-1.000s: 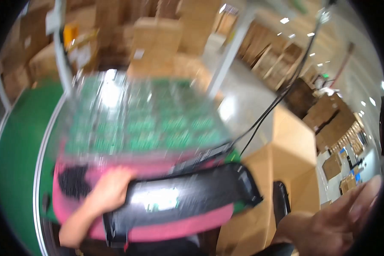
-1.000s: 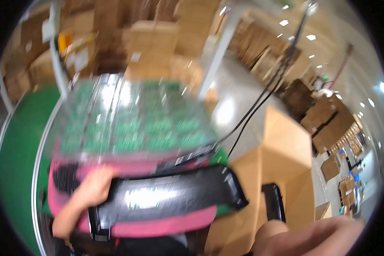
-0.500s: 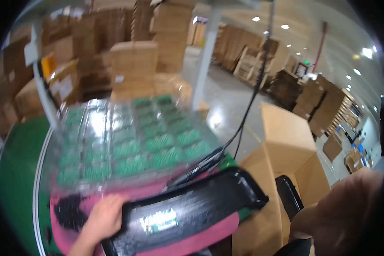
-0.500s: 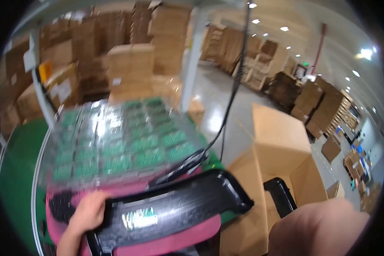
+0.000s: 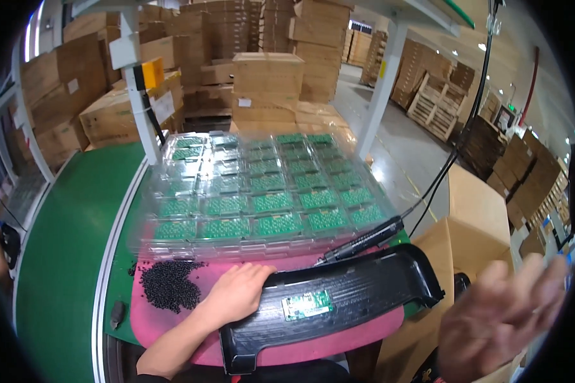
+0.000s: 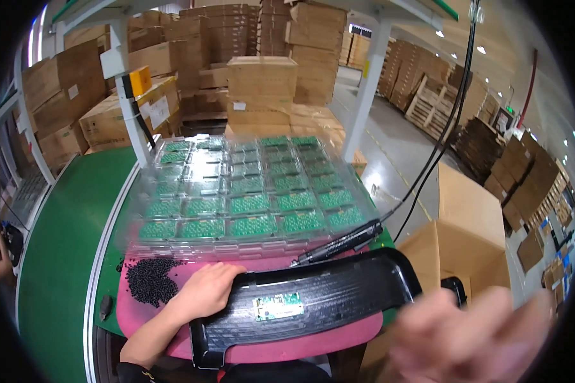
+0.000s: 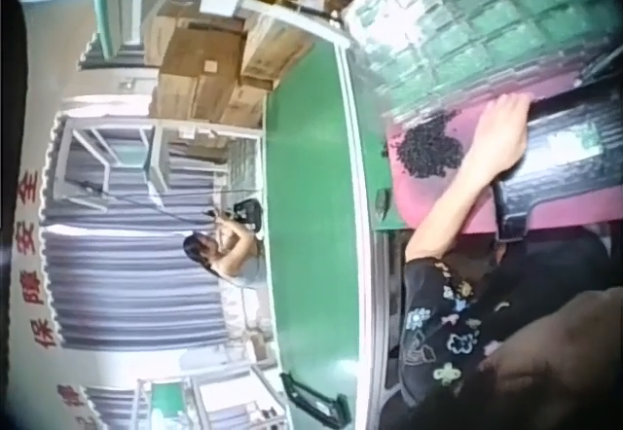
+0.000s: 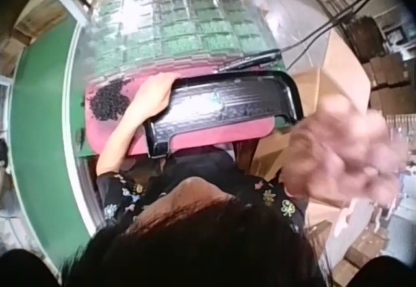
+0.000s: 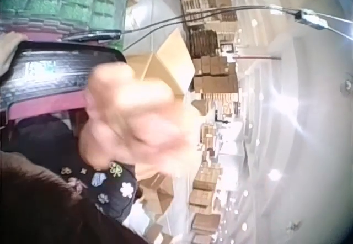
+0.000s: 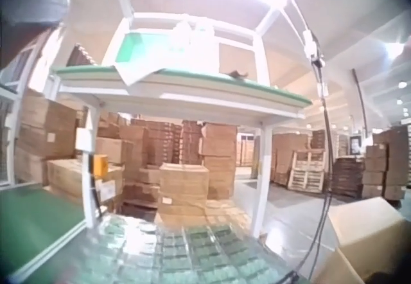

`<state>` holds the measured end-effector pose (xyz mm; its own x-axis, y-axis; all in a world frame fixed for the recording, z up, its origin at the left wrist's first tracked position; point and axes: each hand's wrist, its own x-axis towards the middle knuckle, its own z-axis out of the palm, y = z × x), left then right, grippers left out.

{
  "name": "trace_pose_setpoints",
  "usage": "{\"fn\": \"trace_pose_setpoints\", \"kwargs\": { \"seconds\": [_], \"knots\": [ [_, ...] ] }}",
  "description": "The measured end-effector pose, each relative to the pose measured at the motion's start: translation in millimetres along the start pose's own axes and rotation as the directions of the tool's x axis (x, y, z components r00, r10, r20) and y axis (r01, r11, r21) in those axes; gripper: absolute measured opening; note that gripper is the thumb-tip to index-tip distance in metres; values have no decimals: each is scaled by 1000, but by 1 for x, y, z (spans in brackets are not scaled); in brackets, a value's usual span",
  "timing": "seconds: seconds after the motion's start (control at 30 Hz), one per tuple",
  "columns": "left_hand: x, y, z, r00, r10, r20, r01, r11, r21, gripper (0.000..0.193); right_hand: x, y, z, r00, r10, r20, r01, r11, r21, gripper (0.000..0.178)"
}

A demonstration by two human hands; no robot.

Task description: Assemble circuit boards into plastic housings using an electric screwdriver and pack them into boxes.

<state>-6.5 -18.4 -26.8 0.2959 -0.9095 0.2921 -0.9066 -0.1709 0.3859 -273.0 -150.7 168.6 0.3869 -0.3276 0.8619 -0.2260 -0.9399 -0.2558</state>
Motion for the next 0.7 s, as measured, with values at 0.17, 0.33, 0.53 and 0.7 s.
{"fn": "trace_pose_setpoints", "kwargs": {
  "seconds": [0.17,0.33,0.53,0.7],
  "knots": [
    [-12,-11,-6,999,-50,5,50,997,52,42,51,-18,98,467,-881,68,694,413,590,4],
    [9,-20,4,996,82,-46,-80,995,54,31,72,-95,91,860,-495,122,446,847,290,11],
    [11,-5,2,993,38,114,-35,999,-27,22,101,-67,-25,742,-295,602,77,930,360,34],
    [9,13,-8,992,8,129,-14,999,47,20,5,12,-31,767,-639,-60,635,743,213,8]
  ]
}}
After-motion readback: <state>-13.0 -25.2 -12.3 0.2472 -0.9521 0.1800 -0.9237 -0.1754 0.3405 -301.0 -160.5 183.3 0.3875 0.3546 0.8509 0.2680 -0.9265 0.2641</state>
